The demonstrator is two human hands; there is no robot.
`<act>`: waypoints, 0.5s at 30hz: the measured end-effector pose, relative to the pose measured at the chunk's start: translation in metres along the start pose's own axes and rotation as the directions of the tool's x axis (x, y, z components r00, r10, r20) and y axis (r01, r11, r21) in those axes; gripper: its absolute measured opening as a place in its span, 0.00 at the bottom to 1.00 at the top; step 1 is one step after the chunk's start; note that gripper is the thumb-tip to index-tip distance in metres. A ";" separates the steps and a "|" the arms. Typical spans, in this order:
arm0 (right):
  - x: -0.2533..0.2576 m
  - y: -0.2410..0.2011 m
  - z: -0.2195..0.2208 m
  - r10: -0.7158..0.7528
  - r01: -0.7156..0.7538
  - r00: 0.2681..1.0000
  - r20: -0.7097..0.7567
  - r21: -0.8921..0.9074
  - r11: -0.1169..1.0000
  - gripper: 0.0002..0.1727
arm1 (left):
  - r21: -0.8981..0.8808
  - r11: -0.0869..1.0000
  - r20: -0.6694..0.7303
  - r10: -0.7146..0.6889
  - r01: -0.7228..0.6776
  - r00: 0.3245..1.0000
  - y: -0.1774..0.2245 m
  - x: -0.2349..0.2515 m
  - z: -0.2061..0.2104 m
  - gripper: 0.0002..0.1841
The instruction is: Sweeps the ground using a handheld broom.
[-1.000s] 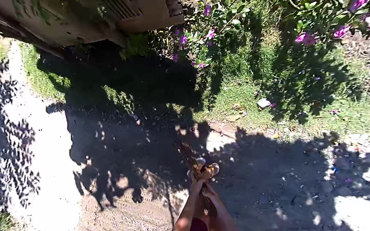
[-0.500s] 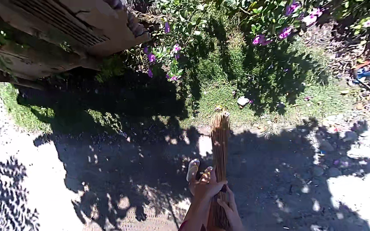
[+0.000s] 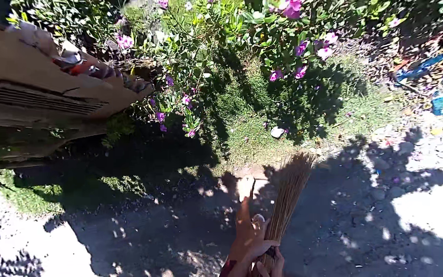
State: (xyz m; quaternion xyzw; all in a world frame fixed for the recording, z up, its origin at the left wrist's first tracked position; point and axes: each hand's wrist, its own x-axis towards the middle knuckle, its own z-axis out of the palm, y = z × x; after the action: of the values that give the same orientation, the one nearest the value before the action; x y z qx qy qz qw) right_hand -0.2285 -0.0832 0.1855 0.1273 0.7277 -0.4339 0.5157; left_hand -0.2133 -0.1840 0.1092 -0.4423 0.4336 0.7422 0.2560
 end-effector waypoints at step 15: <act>0.117 -0.089 -0.025 -0.069 0.068 0.998 -0.006 -0.146 0.987 0.46 | -0.237 0.971 -0.037 0.022 -0.030 0.999 0.075 0.127 -0.010 0.49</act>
State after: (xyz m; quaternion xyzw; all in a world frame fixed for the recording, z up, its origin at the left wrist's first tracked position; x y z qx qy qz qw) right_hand -0.3521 -0.1475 0.1321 0.0664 0.7642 -0.3963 0.5045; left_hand -0.3271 -0.2301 0.0273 -0.4769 0.3517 0.7842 0.1840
